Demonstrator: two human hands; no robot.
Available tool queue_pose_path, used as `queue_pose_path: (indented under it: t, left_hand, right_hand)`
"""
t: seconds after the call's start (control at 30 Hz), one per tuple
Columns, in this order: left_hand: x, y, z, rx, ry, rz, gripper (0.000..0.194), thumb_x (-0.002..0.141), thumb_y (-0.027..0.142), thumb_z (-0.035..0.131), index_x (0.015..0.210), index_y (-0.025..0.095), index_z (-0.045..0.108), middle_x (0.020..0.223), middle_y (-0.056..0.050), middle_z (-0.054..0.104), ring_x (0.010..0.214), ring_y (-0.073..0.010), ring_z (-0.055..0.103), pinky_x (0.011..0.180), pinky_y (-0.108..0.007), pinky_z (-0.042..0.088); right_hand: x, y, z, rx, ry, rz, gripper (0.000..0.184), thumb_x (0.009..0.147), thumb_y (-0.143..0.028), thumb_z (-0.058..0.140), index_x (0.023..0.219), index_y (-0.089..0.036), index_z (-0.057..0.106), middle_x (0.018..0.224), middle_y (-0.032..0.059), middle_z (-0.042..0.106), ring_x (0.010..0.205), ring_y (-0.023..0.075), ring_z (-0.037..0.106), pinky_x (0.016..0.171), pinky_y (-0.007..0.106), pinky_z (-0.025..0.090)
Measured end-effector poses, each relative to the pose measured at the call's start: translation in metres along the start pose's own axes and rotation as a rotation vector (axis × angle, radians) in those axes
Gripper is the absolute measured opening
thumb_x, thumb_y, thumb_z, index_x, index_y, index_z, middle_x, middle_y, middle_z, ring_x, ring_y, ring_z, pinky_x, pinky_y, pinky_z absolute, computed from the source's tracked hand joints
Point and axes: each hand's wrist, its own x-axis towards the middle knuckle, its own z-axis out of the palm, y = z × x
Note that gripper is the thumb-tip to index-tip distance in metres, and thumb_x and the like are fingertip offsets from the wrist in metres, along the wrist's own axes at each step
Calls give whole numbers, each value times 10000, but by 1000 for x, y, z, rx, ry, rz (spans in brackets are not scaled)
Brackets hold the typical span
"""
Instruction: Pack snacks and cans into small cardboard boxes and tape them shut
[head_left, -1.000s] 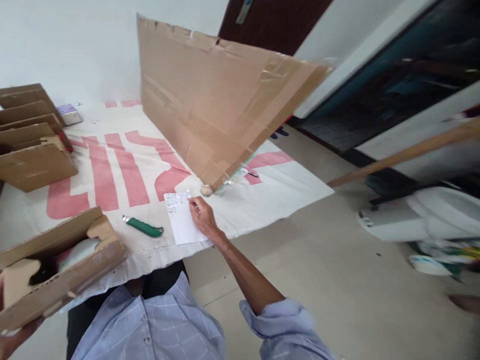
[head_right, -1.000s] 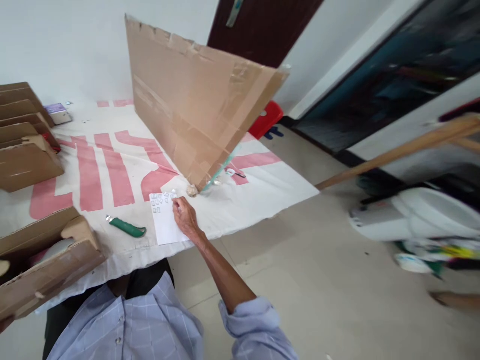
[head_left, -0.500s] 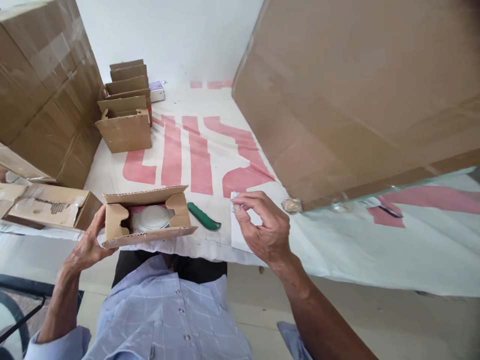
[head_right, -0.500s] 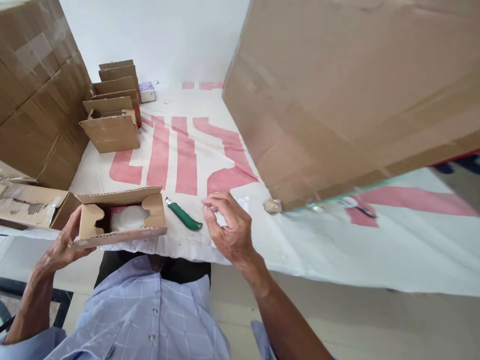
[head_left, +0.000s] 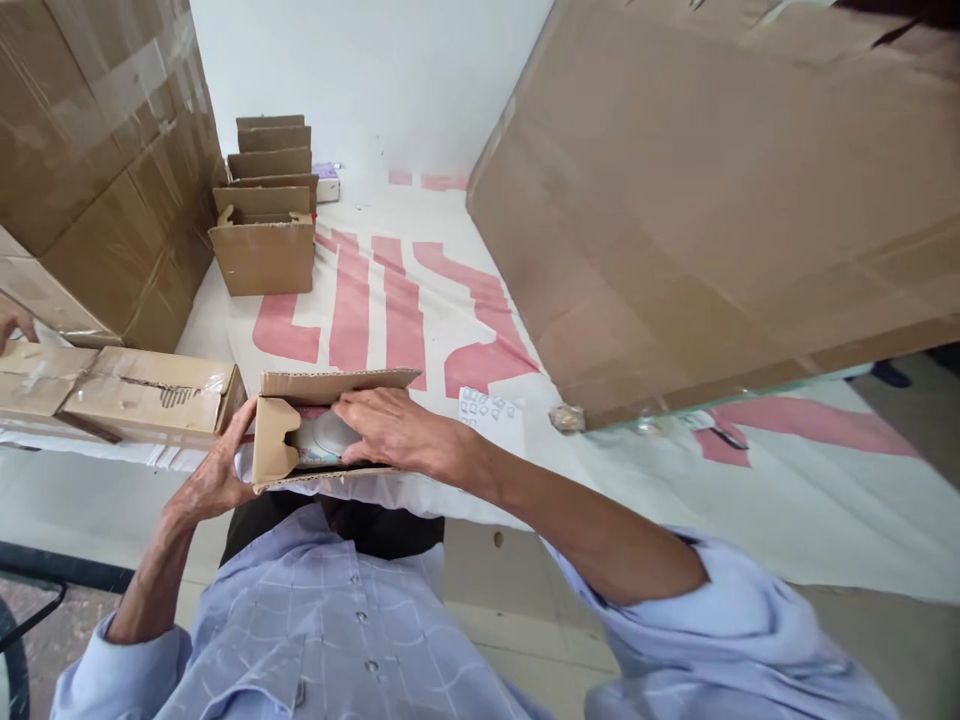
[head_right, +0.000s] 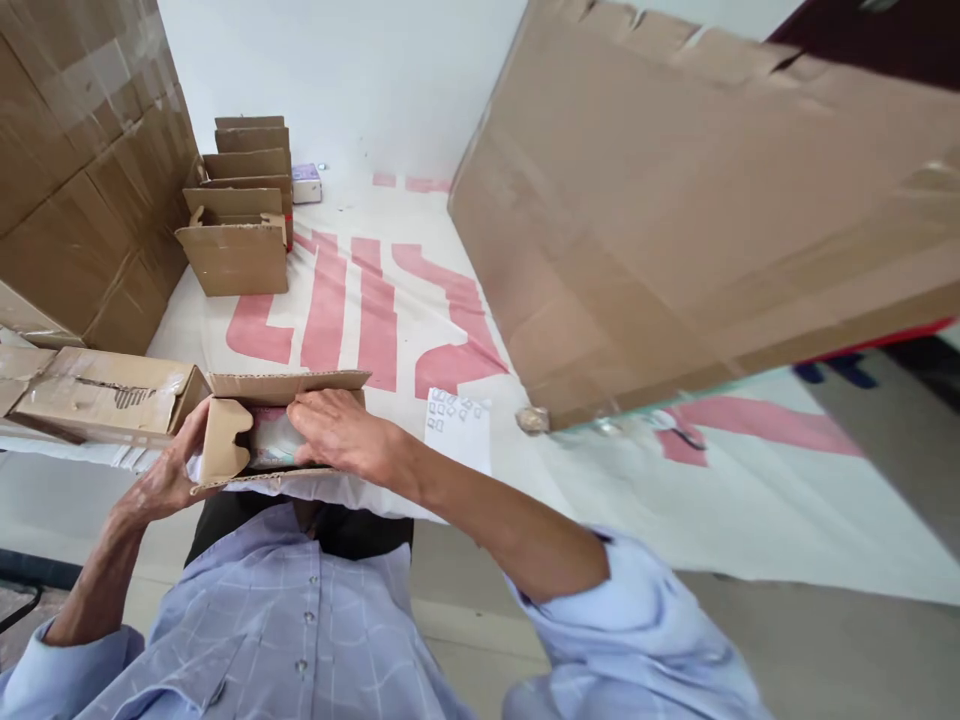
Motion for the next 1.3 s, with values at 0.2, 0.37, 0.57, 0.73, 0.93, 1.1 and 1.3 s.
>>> queue_pose_path:
  t: [0.2,0.37,0.57,0.73,0.93,1.1,1.3]
  left_hand:
    - [5,-9,17,-128,86,-8,1319,757,539,946,1762,234,148,1772,-230,310,1616,-471,376,1292,-616,438]
    - [6,-19,26,-127,147,28,1316,739,540,948,1757,237,172,1758,-215,347,1628,-460,360,1316,-600,405]
    - [6,-25,25,-84,119,13,1261,749,452,940,1742,219,198,1735,-221,371,1611,-446,389,1312,-600,399]
    - [11,-28,27,-57,123,-61,1294,727,326,924,1754,230,143,1787,-215,272,1641,-471,314,1303,-632,394]
    - [-1,-16,19,10,97,-74,1397,728,366,964,1772,264,42,1815,-235,193,1655,-485,281,1288,-671,400]
    - [-7,31,-25,35,201,97,1093,878,521,869,1750,354,231,1795,-175,301,1617,-451,385,1206,-607,537]
    - [68,102,-78,267,231,439,1091,844,570,891,1729,370,285,1804,-142,277,1651,-437,298,1182,-579,542]
  right_hand:
    - [22,13,35,-82,-58,-40,542,830,-255,845,1343,-194,680,1245,178,691,1140,369,619,989,477,469]
    - [10,22,41,-49,3,-144,639,911,-258,732,1531,-203,585,1400,180,669,1235,368,603,1077,511,448]
    - [-1,10,13,-57,3,1,641,847,-207,761,1477,-211,640,1459,181,676,1305,390,633,1062,496,496]
    - [-15,-5,-47,158,246,10,672,767,-219,760,1432,-258,664,1371,105,730,1202,321,689,988,432,563]
    - [-25,13,-90,597,365,36,634,755,-300,778,1379,-214,710,1246,68,771,1042,245,730,931,403,610]
    - [-16,31,-99,815,436,-9,583,749,-352,825,1309,-205,756,1226,71,787,1032,236,728,879,358,595]
    - [5,17,-113,1103,307,-99,681,780,-464,874,1372,-168,715,993,27,780,676,121,619,549,220,446]
